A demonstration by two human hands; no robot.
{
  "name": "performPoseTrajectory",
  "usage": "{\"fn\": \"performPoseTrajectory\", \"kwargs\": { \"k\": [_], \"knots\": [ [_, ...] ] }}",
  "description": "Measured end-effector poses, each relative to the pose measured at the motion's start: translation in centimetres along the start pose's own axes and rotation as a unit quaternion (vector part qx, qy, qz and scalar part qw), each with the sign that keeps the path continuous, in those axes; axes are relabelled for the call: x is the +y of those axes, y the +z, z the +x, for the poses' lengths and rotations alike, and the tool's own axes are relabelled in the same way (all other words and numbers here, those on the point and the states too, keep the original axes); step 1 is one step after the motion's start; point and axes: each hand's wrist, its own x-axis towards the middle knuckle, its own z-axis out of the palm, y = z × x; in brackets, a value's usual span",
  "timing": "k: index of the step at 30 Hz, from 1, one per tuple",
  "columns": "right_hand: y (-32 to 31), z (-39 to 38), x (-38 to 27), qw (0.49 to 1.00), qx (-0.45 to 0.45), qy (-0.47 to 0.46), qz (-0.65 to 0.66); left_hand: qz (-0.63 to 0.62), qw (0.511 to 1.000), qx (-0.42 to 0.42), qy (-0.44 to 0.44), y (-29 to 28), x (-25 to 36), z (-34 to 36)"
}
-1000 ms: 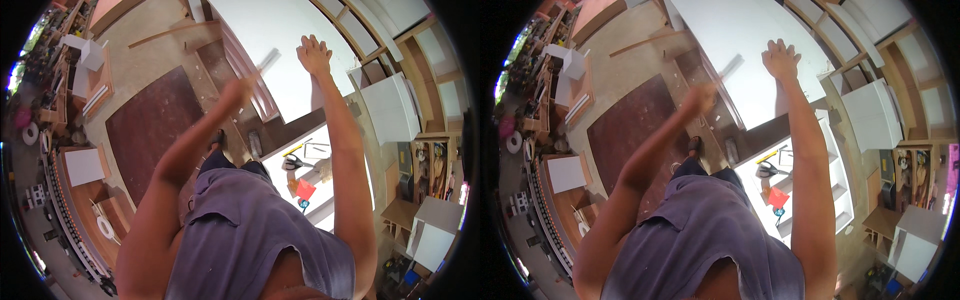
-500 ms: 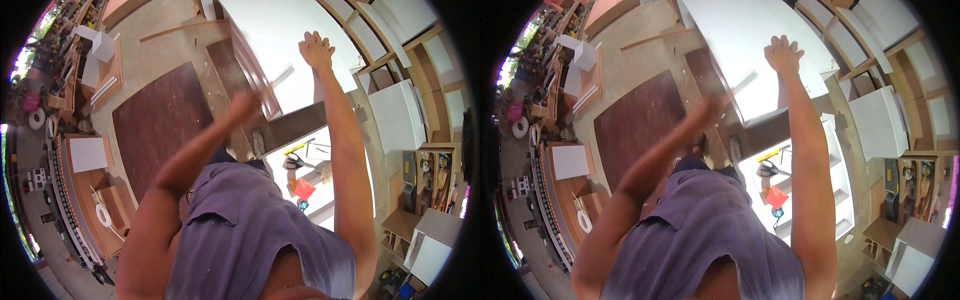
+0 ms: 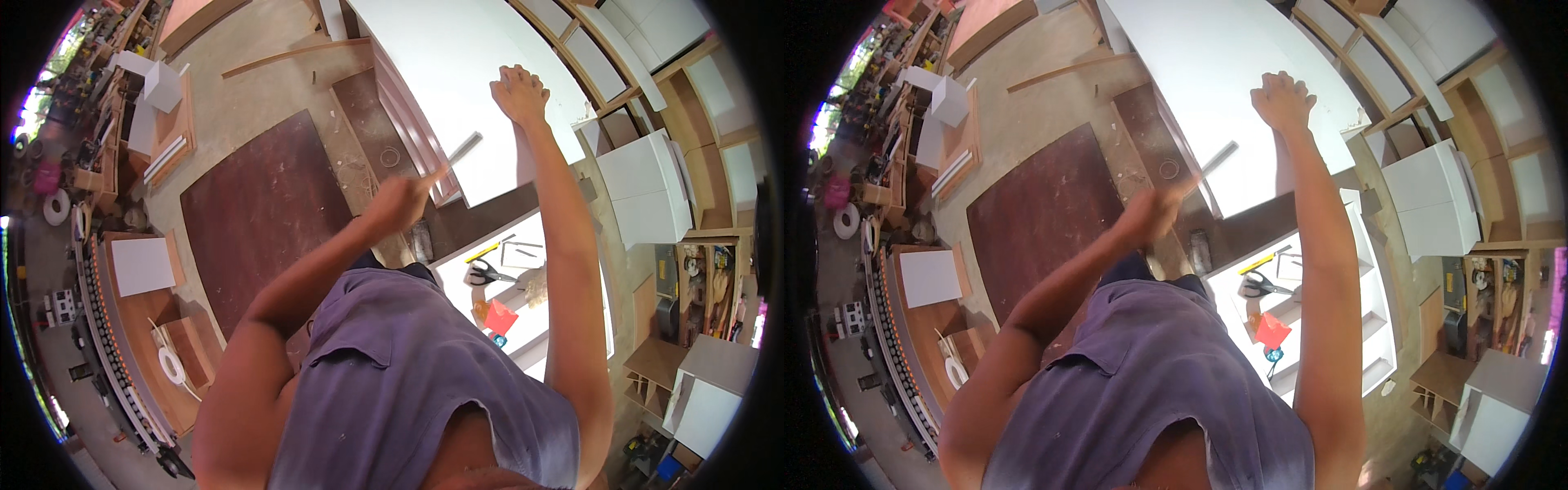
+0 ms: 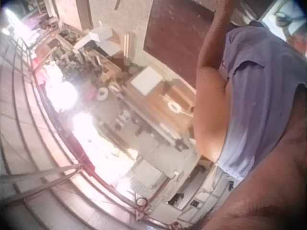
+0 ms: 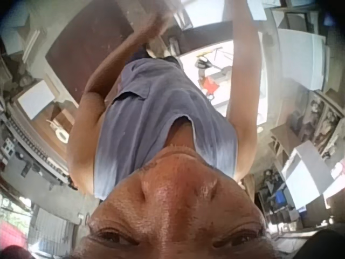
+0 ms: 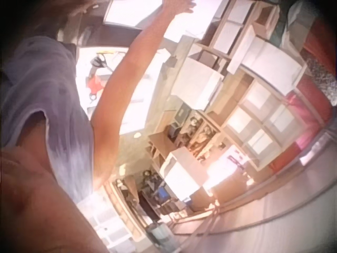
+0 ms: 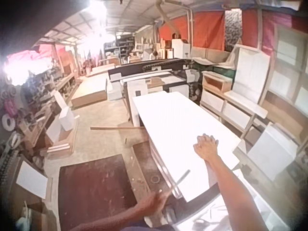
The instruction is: The person smooths the edge of a white cabinet door with a metal scraper, then wipes the surface with a cloth. The person repeats scraping and wiping on the same door throughout the clip.
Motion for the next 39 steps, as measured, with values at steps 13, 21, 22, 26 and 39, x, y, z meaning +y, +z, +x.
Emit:
{"fn": "performPoseTrajectory", "kwargs": {
  "k": [13, 21, 22, 26, 39],
  "knots": [
    [4.4, 11.3, -9.6, 0.998, 0.006, 0.047, -0.051, -0.096, 0.990, 0.018, 0.099, -6.9, -11.8, 5.3],
    [4.6, 11.8, -9.8, 0.998, -0.019, 0.035, -0.051, -0.014, 0.999, 0.015, 0.036, -12.7, -13.2, 16.8],
    [4.5, 11.8, -9.6, 0.997, -0.026, 0.043, -0.057, 0.015, 0.997, -0.012, 0.070, -12.1, -13.3, 14.1],
    [4.6, 11.6, -9.0, 0.995, -0.024, 0.060, -0.073, -0.041, 0.996, -0.077, 0.032, -9.9, -14.3, 10.3],
    [6.1, 10.9, -8.9, 0.996, 0.071, 0.006, -0.050, 0.029, 0.995, 0.003, 0.090, -10.8, -13.3, 10.4]
  ]
}}
